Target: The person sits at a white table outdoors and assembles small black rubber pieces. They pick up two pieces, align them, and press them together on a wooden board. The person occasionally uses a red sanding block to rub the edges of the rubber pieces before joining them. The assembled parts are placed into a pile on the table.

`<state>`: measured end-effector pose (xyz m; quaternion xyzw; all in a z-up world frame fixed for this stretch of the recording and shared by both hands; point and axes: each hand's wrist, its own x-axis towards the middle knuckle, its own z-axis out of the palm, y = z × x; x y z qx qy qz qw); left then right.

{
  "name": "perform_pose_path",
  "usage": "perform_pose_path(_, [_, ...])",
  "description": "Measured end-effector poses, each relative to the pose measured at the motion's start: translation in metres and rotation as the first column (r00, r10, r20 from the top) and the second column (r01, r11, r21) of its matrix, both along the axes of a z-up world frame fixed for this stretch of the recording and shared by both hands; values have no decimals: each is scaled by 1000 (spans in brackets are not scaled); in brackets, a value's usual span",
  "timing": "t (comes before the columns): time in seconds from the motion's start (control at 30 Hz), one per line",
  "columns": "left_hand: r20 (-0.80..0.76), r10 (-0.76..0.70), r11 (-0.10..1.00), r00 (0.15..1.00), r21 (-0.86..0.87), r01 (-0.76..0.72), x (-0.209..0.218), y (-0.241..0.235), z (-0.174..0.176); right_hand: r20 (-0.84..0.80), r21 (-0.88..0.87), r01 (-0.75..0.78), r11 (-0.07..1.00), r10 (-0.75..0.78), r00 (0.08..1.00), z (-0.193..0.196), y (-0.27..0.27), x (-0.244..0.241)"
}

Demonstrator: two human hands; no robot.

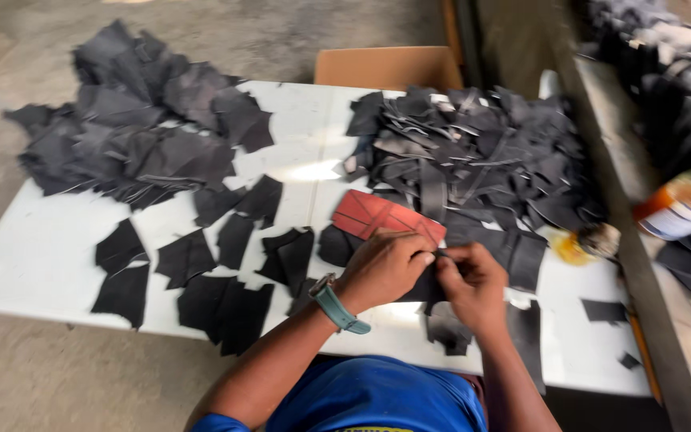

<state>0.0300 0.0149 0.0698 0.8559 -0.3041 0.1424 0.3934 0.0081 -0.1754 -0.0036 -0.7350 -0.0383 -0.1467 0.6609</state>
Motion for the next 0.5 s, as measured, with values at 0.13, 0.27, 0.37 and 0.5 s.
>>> perform_pose_path(0.13, [-104, 67, 965, 992, -245, -91, 0, 23, -17, 41, 347, 47, 937, -65, 997, -13, -19, 11])
perform_pose_path(0.27, [-559, -157, 868, 814, -471, -156, 3, 22, -45, 87, 574, -78, 815, 33, 996, -4, -13, 14])
perform_pose_path(0.37, [-505, -214, 774, 836, -610, -171, 4, 22, -59, 85, 635, -111, 765, 74, 994, 2, 5, 10])
perform_pose_path(0.5, [-502, -501, 514, 705, -828, -225, 6, 29, -50, 74, 688, -143, 712, 127, 989, 13, 18, 14])
